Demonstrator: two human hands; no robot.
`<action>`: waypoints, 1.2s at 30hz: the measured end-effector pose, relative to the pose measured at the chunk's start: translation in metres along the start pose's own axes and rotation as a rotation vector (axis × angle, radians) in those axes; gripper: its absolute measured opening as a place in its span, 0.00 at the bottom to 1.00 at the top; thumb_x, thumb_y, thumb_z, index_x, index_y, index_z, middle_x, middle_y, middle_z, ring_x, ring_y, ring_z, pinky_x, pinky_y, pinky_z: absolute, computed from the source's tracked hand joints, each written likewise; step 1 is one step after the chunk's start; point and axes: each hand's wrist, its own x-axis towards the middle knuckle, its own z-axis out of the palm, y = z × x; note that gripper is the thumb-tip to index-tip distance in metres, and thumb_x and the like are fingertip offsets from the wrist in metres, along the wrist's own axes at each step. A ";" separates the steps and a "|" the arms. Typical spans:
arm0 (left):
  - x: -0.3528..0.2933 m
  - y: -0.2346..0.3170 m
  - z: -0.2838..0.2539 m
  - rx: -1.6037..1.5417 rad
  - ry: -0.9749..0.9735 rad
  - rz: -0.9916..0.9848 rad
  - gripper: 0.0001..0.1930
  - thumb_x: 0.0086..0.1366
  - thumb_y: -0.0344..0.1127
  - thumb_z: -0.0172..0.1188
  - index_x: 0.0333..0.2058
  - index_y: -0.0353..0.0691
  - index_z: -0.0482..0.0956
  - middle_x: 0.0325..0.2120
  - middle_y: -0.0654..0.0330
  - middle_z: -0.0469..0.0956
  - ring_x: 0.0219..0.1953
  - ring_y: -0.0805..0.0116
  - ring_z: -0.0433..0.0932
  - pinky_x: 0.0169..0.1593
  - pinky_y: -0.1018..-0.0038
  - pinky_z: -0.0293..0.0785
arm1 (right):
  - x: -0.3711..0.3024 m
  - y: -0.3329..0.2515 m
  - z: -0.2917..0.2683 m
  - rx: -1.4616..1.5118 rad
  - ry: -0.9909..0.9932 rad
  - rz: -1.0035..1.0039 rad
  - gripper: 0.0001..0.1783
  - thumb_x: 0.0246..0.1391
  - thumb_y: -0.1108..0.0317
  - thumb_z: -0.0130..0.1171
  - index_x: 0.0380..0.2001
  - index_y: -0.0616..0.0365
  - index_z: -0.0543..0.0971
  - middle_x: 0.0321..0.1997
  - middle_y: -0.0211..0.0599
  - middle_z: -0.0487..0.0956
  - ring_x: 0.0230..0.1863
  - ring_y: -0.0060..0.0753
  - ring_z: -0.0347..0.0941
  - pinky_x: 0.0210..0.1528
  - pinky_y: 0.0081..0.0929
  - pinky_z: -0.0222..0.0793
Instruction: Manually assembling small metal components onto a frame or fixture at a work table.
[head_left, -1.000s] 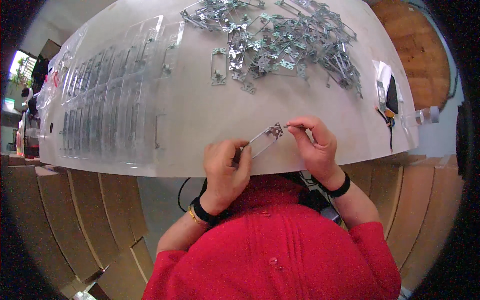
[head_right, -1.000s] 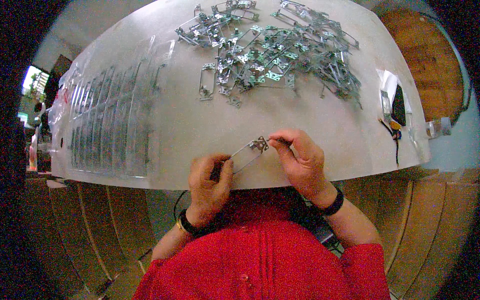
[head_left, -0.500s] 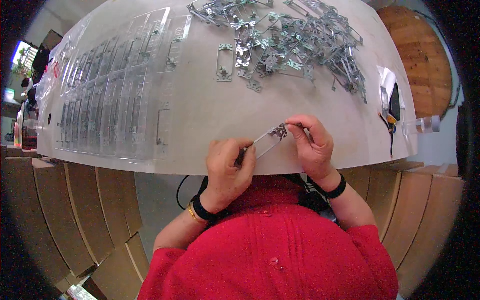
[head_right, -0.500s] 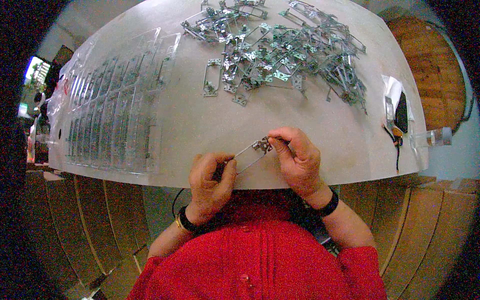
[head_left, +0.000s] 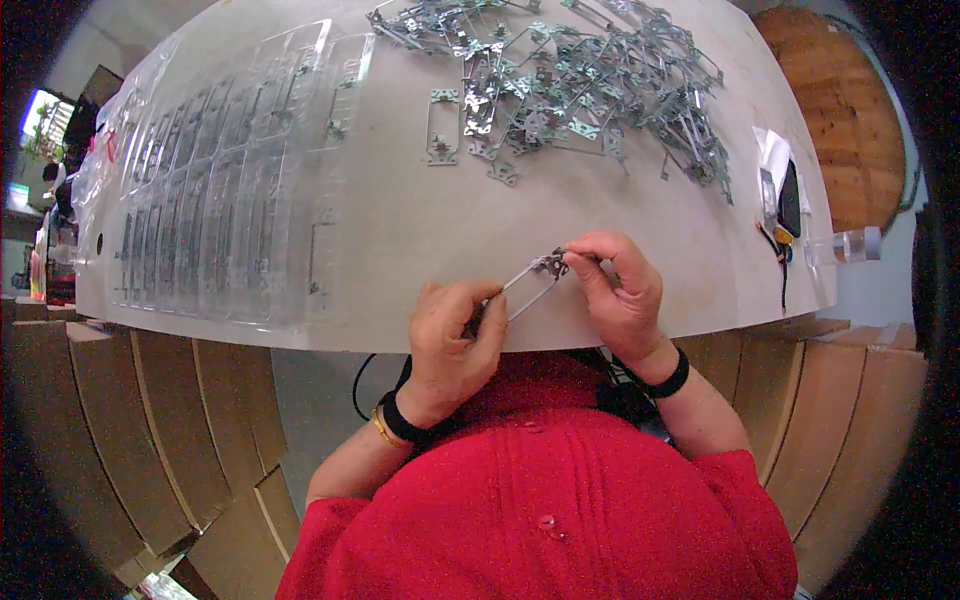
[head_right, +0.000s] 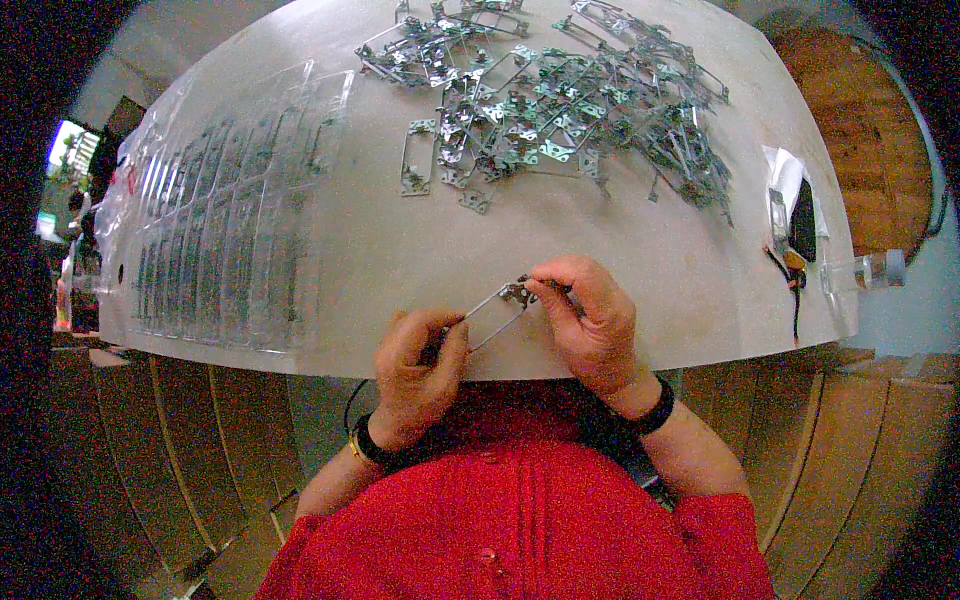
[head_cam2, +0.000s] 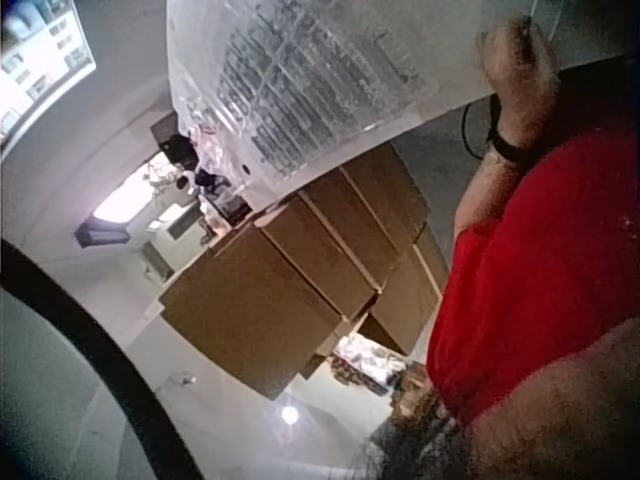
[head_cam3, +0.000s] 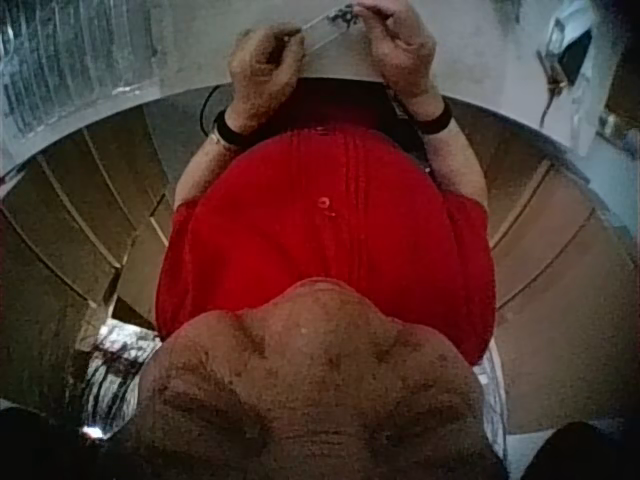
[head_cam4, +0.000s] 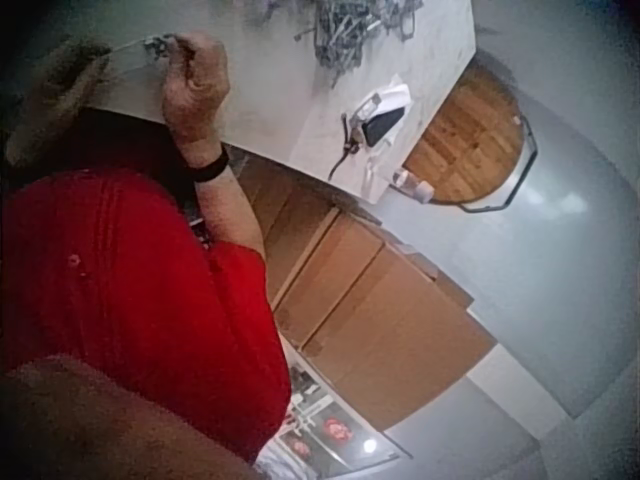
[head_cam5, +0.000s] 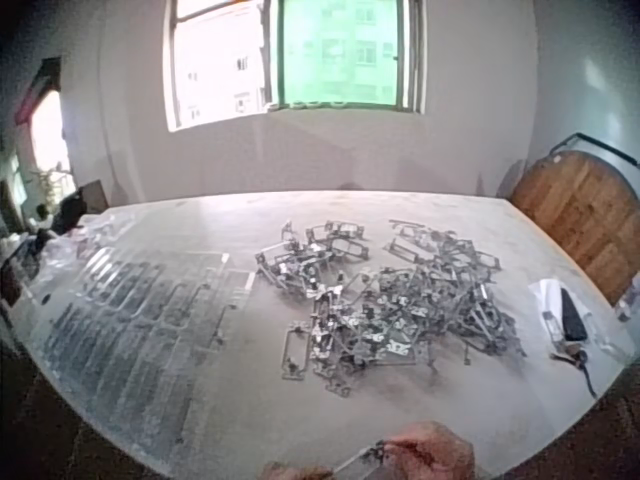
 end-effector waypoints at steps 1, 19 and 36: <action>0.000 0.000 -0.001 0.000 -0.001 0.001 0.05 0.60 0.26 0.66 0.36 0.38 0.82 0.26 0.58 0.80 0.27 0.63 0.76 0.33 0.69 0.71 | 0.000 0.000 0.000 0.010 -0.006 0.015 0.09 0.56 0.76 0.67 0.40 0.55 0.81 0.36 0.37 0.82 0.35 0.35 0.79 0.38 0.28 0.75; 0.002 0.001 -0.003 0.059 -0.026 0.043 0.06 0.60 0.26 0.67 0.36 0.39 0.82 0.25 0.58 0.80 0.26 0.61 0.76 0.32 0.67 0.71 | 0.001 -0.003 0.000 -0.028 -0.038 0.002 0.10 0.55 0.79 0.66 0.40 0.56 0.82 0.37 0.40 0.82 0.37 0.41 0.80 0.40 0.32 0.76; 0.000 0.000 -0.002 0.034 -0.021 0.037 0.06 0.60 0.26 0.67 0.37 0.38 0.82 0.25 0.58 0.79 0.27 0.61 0.75 0.32 0.67 0.71 | -0.001 0.000 0.000 0.051 -0.047 0.082 0.09 0.54 0.79 0.66 0.38 0.57 0.82 0.37 0.40 0.83 0.38 0.43 0.81 0.40 0.32 0.77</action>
